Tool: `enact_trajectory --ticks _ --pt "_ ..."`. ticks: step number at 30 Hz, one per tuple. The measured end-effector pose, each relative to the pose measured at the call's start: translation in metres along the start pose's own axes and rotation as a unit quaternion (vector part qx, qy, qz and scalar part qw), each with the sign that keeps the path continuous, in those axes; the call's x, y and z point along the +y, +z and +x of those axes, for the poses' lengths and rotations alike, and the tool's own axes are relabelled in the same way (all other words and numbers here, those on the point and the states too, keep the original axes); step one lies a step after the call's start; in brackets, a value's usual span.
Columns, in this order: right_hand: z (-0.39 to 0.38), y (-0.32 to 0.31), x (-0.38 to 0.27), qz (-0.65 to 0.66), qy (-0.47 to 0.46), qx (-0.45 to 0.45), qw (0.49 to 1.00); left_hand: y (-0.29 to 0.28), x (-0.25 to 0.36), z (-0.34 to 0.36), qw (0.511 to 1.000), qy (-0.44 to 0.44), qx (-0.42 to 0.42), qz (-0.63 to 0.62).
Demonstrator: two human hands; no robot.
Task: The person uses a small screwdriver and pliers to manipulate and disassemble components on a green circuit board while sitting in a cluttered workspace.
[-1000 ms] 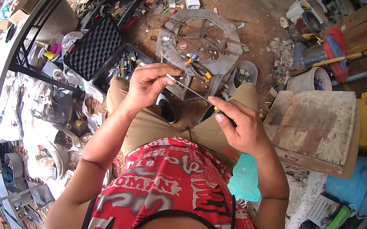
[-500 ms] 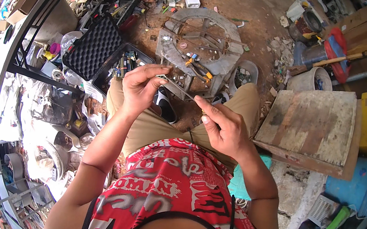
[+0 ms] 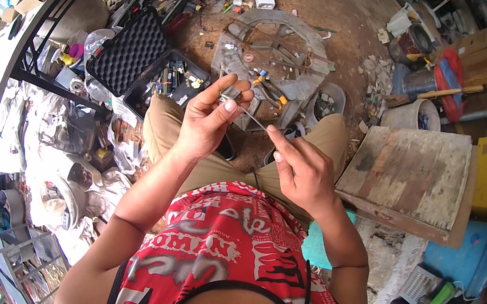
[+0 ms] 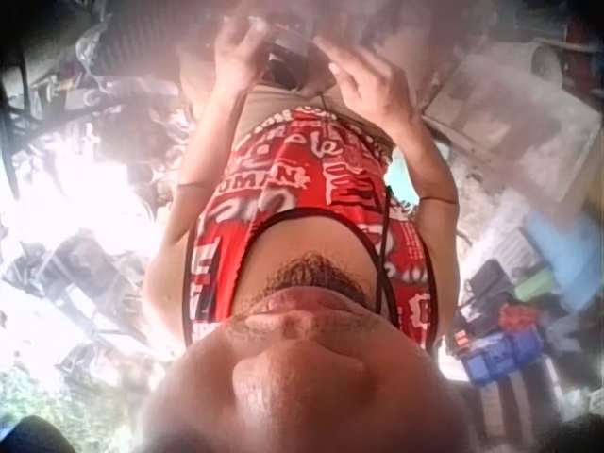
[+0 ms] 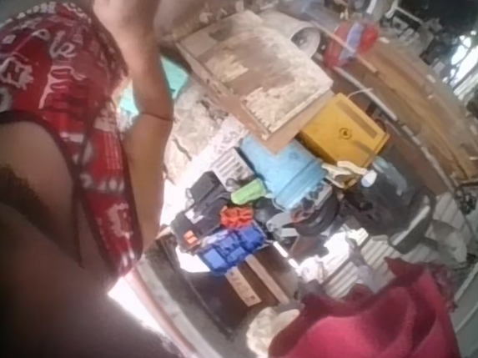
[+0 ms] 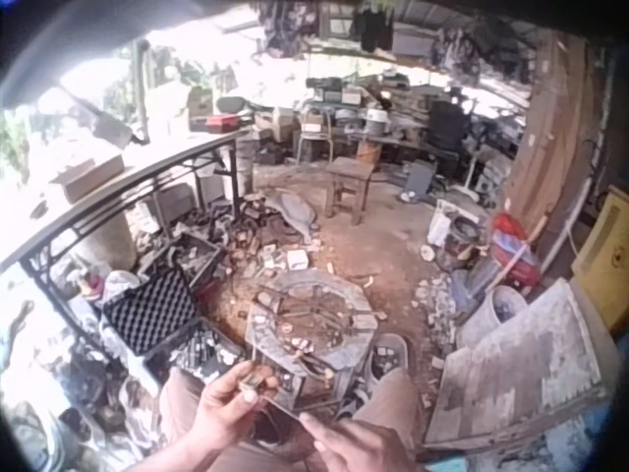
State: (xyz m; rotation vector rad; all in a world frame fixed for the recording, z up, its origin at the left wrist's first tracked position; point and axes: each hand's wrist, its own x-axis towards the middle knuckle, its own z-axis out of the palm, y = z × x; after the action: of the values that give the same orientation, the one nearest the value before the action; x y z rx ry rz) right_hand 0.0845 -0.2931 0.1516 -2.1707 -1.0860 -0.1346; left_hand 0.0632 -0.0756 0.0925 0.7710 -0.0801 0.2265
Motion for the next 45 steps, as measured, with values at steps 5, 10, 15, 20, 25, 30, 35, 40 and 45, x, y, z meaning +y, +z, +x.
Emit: enact_trajectory --ticks 5,10,15,20,25,30,35,40,45 --pt "0.008 -0.014 -0.001 0.055 0.011 -0.017 0.998 -0.004 0.002 0.002 0.994 0.006 0.000 0.108" --pt "0.026 -0.039 0.001 0.030 0.039 -0.089 0.995 -0.005 0.004 0.004 0.984 -0.007 0.023 0.178" --pt "0.030 -0.035 -0.004 0.001 0.034 -0.097 0.995 -0.003 0.006 0.003 0.992 -0.035 0.069 0.101" --pt "0.020 -0.029 -0.012 0.018 0.058 -0.060 0.996 -0.011 0.008 0.012 0.965 -0.114 0.131 -0.195" --pt "0.012 -0.012 -0.011 0.011 0.043 -0.022 0.999 -0.015 0.005 0.014 0.953 -0.118 0.126 -0.250" --pt "0.016 -0.010 -0.013 0.020 0.053 -0.030 0.998 -0.010 0.003 0.009 0.975 -0.075 0.087 -0.192" --pt "0.017 -0.010 -0.015 0.002 0.047 -0.022 0.999 -0.008 0.000 0.010 0.989 -0.017 0.065 -0.129" --pt "0.009 0.007 -0.029 -0.089 0.043 0.008 0.995 -0.003 -0.014 0.011 0.988 0.125 0.079 0.053" --pt "0.007 0.024 -0.026 -0.089 0.051 0.024 0.994 -0.005 -0.018 0.012 0.965 0.149 0.123 0.177"
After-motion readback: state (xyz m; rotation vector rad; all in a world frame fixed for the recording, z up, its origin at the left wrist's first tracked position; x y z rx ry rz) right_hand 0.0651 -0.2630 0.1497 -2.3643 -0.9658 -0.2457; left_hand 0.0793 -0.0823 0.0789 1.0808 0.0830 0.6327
